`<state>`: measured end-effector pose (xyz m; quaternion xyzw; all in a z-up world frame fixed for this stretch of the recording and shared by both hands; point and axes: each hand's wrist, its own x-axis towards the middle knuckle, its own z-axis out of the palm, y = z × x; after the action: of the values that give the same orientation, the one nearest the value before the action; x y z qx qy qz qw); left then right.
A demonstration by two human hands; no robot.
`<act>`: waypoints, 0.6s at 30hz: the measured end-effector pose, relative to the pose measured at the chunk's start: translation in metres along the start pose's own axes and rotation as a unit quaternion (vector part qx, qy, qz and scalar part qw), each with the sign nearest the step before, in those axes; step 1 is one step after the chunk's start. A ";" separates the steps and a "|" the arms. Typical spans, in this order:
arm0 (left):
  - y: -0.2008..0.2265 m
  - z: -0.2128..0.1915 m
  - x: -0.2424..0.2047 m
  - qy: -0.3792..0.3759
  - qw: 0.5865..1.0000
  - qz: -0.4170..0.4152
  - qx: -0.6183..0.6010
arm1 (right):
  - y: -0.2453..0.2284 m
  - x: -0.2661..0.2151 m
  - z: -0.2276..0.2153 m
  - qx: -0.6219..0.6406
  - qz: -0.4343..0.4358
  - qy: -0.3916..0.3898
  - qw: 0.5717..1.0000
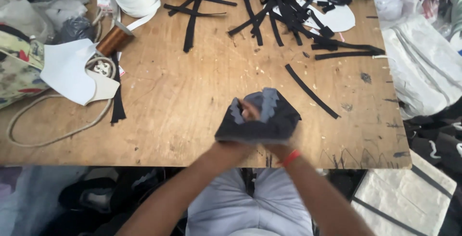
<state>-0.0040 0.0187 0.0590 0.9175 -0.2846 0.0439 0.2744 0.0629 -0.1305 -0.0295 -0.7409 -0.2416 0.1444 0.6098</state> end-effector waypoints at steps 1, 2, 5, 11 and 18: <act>0.003 -0.001 0.002 -0.027 1.000 0.000 -0.001 | 0.004 0.001 0.002 -0.003 -0.005 -0.003 1.000; 0.005 -0.002 0.003 -0.053 0.999 0.000 -0.001 | 0.008 0.003 0.005 -0.006 -0.010 -0.006 1.000; 0.022 0.001 -0.005 -0.141 0.990 -0.012 -0.015 | 0.023 -0.012 0.023 -0.006 -0.011 -0.023 1.000; 0.020 0.001 -0.016 -0.153 0.974 -0.043 -0.159 | 0.039 -0.008 0.036 -0.016 -0.047 -0.035 0.998; -0.056 0.052 0.002 0.162 0.974 -0.155 -0.032 | 0.017 -0.008 0.032 -0.032 -0.079 -0.045 0.995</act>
<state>0.0246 0.0288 -0.0118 0.9218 -0.0914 0.1400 0.3498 0.0430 -0.1098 -0.0532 -0.7314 -0.3309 0.1212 0.5838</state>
